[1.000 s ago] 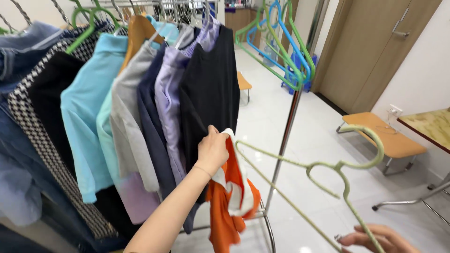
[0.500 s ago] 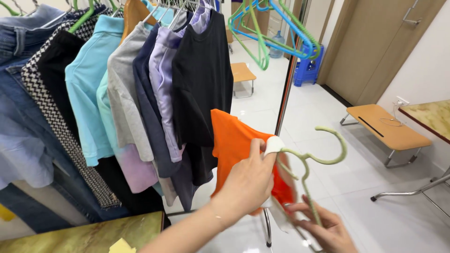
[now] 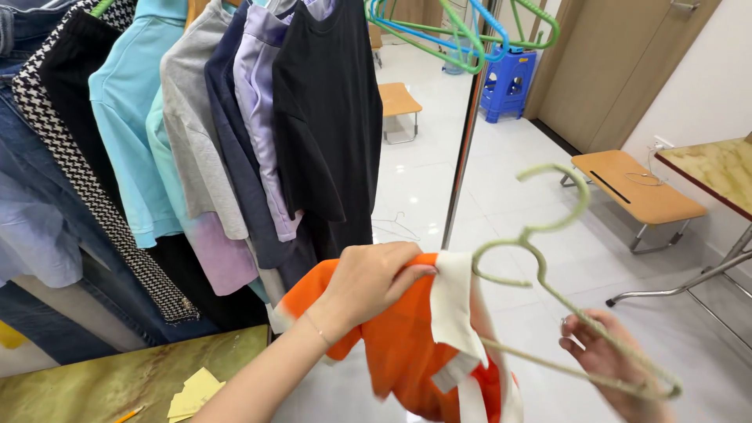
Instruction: The person picks up folded t-shirts from a table, unfolds them, and places them onto hangers. They then hang the shirts on a metal clothing rack, repeating the process for several different colored shirts.
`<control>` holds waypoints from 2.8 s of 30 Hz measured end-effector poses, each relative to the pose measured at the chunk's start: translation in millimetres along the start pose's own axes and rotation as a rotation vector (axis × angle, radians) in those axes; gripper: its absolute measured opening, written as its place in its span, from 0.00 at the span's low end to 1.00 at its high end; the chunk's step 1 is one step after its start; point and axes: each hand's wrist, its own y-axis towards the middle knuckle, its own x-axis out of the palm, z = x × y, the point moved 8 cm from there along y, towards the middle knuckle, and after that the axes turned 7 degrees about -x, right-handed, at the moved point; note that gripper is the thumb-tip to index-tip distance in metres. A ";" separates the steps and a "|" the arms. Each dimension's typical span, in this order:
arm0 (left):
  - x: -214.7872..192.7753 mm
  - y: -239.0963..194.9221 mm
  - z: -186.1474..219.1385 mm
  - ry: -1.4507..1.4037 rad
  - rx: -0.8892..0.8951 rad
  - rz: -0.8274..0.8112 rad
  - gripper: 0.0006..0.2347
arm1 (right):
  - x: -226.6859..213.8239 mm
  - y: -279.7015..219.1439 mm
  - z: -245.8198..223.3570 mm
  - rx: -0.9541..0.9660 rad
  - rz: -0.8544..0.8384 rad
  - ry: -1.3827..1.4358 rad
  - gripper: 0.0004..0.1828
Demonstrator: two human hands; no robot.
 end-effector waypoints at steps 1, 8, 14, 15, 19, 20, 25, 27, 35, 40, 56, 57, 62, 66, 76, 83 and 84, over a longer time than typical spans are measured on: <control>-4.5 -0.5 5.2 -0.002 0.002 0.003 0.19 | 0.2 -13.9 21.9 -0.002 -0.001 -0.003 0.21; -52.5 -12.7 39.2 -0.051 0.036 0.228 0.14 | 90.2 -34.2 89.9 -0.091 0.093 -0.949 0.19; -74.5 -34.6 18.2 -0.014 0.025 0.248 0.09 | 12.1 25.3 57.6 -0.012 0.291 -1.072 0.16; -75.7 -41.7 5.1 0.031 -0.008 0.242 0.08 | -24.2 33.4 45.0 -0.069 0.322 -0.943 0.24; -45.8 -75.3 -30.9 0.234 0.048 0.283 0.07 | 3.8 47.7 -25.7 0.154 0.374 -0.936 0.18; -41.7 -81.4 -34.4 0.346 0.075 0.373 0.05 | 16.9 52.9 -37.7 0.124 0.366 -0.929 0.16; -10.5 -74.6 -35.4 0.473 -0.014 0.436 0.04 | 105.1 46.8 -54.8 -0.018 0.372 -0.981 0.16; -0.6 -66.3 -38.3 0.301 -0.113 0.467 0.02 | 145.9 34.3 -10.7 -0.011 -0.042 -1.255 0.14; -21.8 -21.8 -23.5 0.027 0.112 0.530 0.06 | 235.0 28.8 -129.9 -0.508 -0.068 -1.739 0.25; -2.4 18.8 -21.5 -0.063 0.249 0.437 0.04 | 177.8 71.3 -98.6 -0.319 -0.357 -1.696 0.16; 131.0 109.0 -248.3 -0.344 -0.323 0.113 0.21 | 135.4 140.5 22.5 0.345 0.325 -0.540 0.29; 132.4 118.0 -238.6 -0.377 -0.265 0.113 0.27 | 170.2 158.0 32.2 0.337 0.180 -0.465 0.30; 98.0 163.3 -225.0 -0.716 -0.356 0.057 0.25 | 362.3 244.6 7.3 0.101 0.008 -0.674 0.22; 33.1 189.9 -212.4 -0.931 -0.451 0.091 0.23 | 456.6 317.7 -4.8 -0.107 -0.044 -0.750 0.29; 2.3 192.7 -224.0 -0.910 -0.448 0.041 0.27 | 532.2 416.3 11.9 -0.055 0.058 -0.783 0.15; -3.1 151.2 -206.7 -0.870 -0.600 -0.096 0.23 | 495.5 441.9 54.2 -0.136 0.063 -0.799 0.21; -1.6 145.1 -204.3 -0.848 -0.616 -0.104 0.23 | 491.7 444.0 56.6 -0.176 0.058 -0.762 0.19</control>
